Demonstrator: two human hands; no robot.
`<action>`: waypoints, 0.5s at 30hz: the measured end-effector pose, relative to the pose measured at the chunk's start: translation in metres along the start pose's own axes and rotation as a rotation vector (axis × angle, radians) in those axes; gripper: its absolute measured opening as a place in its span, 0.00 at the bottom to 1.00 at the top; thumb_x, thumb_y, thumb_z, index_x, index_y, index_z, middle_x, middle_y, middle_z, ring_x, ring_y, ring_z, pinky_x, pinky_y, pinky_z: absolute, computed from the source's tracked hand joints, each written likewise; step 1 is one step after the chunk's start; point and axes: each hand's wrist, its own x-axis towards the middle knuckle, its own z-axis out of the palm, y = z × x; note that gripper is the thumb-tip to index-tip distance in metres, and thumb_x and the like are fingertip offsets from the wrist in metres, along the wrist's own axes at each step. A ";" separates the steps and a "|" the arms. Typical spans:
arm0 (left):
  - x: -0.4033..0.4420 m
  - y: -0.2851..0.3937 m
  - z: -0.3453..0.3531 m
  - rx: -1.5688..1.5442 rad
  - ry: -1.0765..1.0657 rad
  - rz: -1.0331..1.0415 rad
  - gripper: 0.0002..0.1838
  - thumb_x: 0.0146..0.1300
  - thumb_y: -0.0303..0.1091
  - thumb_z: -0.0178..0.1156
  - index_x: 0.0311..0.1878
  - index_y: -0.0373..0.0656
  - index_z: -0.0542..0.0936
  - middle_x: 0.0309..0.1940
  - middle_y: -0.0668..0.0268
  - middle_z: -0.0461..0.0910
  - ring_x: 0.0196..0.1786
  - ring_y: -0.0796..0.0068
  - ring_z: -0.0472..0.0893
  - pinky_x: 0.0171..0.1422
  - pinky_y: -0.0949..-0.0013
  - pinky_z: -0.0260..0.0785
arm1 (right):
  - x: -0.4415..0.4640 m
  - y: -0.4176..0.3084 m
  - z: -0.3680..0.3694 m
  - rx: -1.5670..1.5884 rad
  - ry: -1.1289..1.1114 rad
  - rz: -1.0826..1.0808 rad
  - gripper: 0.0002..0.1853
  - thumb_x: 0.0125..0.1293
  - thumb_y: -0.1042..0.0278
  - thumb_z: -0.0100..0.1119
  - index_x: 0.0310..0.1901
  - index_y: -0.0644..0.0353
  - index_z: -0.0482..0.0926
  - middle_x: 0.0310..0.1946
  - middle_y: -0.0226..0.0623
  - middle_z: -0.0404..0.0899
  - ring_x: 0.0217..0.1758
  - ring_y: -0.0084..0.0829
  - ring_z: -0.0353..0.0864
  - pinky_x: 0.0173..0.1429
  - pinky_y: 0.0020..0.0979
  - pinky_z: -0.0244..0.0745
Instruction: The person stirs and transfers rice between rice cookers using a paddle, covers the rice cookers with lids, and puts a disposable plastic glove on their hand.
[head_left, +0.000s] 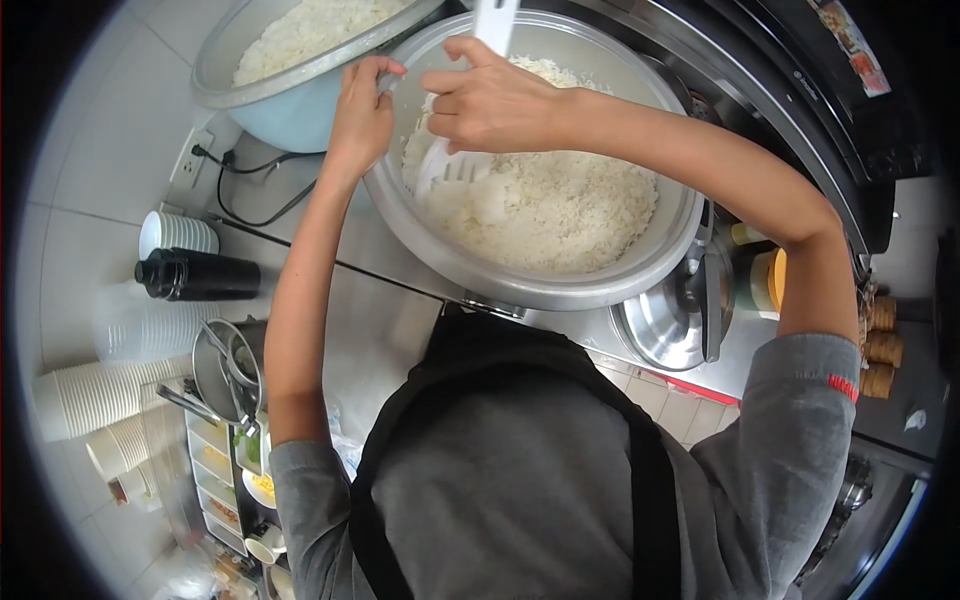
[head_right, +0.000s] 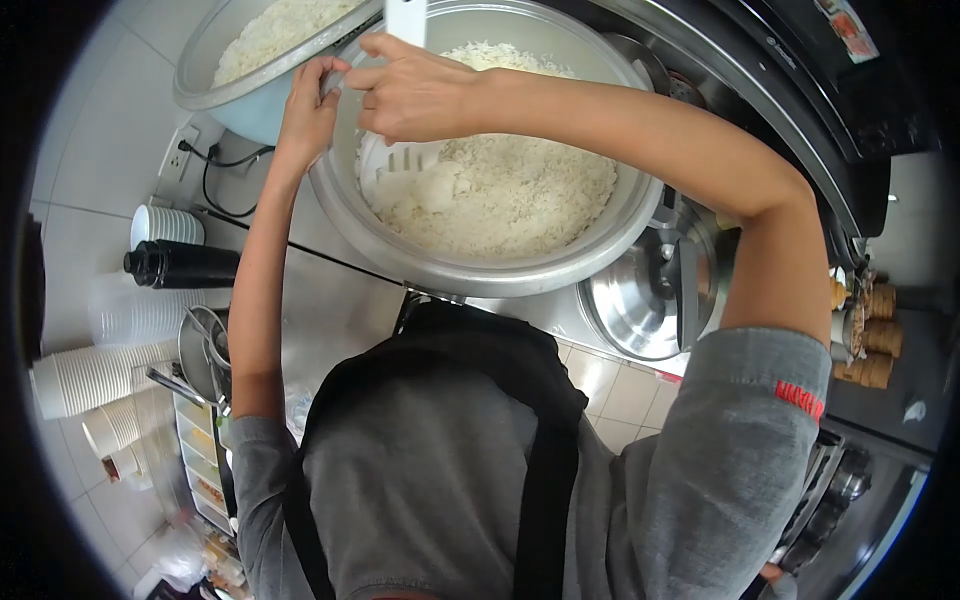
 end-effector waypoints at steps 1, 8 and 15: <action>0.000 -0.001 0.000 0.001 -0.001 0.006 0.17 0.56 0.16 0.47 0.49 0.42 0.71 0.51 0.53 0.67 0.55 0.54 0.70 0.59 0.62 0.62 | -0.003 -0.002 -0.001 0.014 0.008 0.011 0.13 0.49 0.57 0.66 0.24 0.56 0.76 0.20 0.24 0.73 0.45 0.26 0.69 0.60 0.47 0.55; 0.000 -0.001 0.001 -0.022 0.022 -0.034 0.16 0.58 0.17 0.48 0.48 0.43 0.72 0.51 0.53 0.68 0.56 0.54 0.70 0.60 0.63 0.62 | -0.042 -0.025 -0.018 0.005 0.046 0.144 0.12 0.46 0.59 0.66 0.21 0.56 0.76 0.17 0.23 0.74 0.45 0.24 0.70 0.60 0.43 0.57; -0.002 -0.001 0.001 0.003 0.075 -0.061 0.16 0.58 0.22 0.53 0.51 0.41 0.71 0.51 0.53 0.68 0.55 0.55 0.72 0.60 0.62 0.64 | -0.065 -0.040 -0.057 -0.022 0.008 0.070 0.08 0.45 0.64 0.63 0.20 0.55 0.75 0.17 0.24 0.73 0.46 0.24 0.70 0.60 0.41 0.58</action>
